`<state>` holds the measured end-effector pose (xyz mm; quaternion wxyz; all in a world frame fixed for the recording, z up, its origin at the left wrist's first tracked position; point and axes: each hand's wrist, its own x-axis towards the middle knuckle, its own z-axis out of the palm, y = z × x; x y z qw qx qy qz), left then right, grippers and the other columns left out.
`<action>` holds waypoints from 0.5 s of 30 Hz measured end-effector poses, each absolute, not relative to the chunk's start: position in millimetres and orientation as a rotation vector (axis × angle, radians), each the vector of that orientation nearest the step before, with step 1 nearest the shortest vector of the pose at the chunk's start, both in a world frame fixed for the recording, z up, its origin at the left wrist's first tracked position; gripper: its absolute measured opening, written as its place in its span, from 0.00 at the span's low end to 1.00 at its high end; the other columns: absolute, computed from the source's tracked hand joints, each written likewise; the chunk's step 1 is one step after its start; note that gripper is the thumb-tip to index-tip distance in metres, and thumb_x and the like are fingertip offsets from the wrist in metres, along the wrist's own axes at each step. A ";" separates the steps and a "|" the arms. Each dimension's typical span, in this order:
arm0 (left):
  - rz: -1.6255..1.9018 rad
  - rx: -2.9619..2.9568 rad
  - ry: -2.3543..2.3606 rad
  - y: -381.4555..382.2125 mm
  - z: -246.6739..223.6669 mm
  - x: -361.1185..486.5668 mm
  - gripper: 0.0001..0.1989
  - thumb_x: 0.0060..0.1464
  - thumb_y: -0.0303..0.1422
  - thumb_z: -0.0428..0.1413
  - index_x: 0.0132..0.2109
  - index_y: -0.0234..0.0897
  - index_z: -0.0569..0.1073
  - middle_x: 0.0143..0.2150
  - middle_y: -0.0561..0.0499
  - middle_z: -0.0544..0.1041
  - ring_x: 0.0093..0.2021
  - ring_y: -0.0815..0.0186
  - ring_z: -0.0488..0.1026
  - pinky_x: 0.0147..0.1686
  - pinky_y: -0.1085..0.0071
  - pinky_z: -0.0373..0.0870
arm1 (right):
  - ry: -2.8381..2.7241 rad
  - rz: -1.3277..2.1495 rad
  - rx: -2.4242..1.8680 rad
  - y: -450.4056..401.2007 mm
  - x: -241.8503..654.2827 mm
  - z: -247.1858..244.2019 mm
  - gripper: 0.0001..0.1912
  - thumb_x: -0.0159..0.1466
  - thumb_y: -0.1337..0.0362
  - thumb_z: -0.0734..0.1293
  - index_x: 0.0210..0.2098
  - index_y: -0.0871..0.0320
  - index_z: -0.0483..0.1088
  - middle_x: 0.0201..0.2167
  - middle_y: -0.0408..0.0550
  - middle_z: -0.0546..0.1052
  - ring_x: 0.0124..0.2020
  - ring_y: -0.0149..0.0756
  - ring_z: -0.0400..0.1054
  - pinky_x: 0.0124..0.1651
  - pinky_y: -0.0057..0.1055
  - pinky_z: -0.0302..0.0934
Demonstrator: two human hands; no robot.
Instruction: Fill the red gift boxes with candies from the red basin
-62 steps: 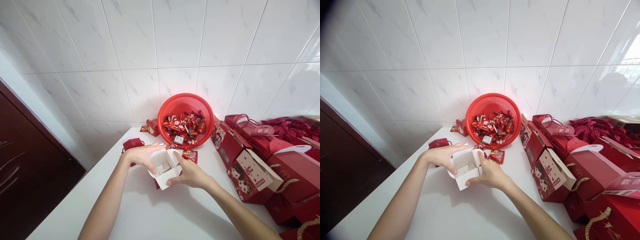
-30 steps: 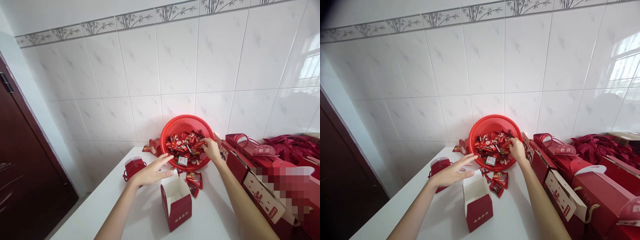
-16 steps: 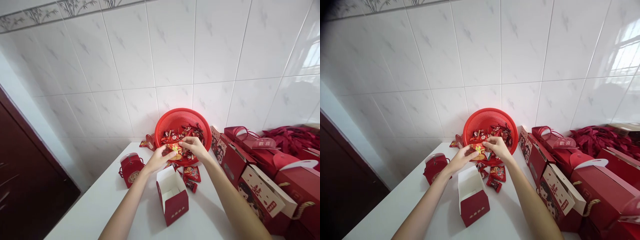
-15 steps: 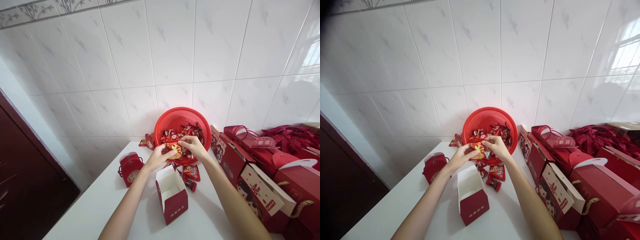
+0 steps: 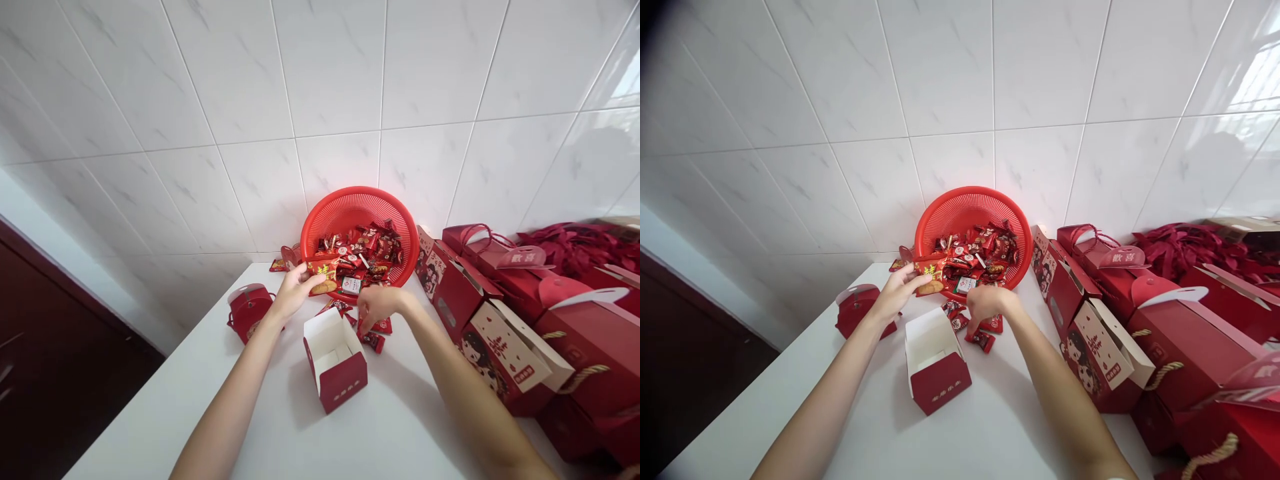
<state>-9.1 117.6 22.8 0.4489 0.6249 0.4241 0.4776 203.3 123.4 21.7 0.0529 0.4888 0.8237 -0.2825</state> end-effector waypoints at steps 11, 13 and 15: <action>1.165 1.544 1.037 113.7 25.0 -18.7 0.25 0.47 0.44 0.65 0.49 0.36 0.72 0.43 0.46 0.82 0.43 0.56 0.79 0.46 0.61 0.74 | 2.500 -0.575 1.558 115.8 170.4 -10.8 0.17 0.32 0.74 0.76 0.22 0.57 0.73 0.23 0.46 0.77 0.34 0.50 0.76 0.34 0.34 0.68; 1.164 1.557 1.028 113.2 23.9 -19.5 0.25 0.48 0.44 0.65 0.50 0.36 0.72 0.44 0.46 0.82 0.44 0.56 0.79 0.47 0.61 0.74 | 2.484 -0.625 1.511 115.9 174.4 -9.8 0.12 0.35 0.76 0.72 0.18 0.57 0.70 0.19 0.44 0.74 0.30 0.46 0.75 0.32 0.33 0.67; 1.167 1.566 1.011 113.9 21.5 -20.0 0.26 0.48 0.43 0.65 0.52 0.36 0.72 0.45 0.45 0.81 0.46 0.55 0.79 0.48 0.61 0.74 | 2.415 -0.748 1.446 115.6 177.2 -6.8 0.10 0.38 0.76 0.71 0.16 0.58 0.67 0.16 0.43 0.72 0.27 0.42 0.73 0.29 0.32 0.66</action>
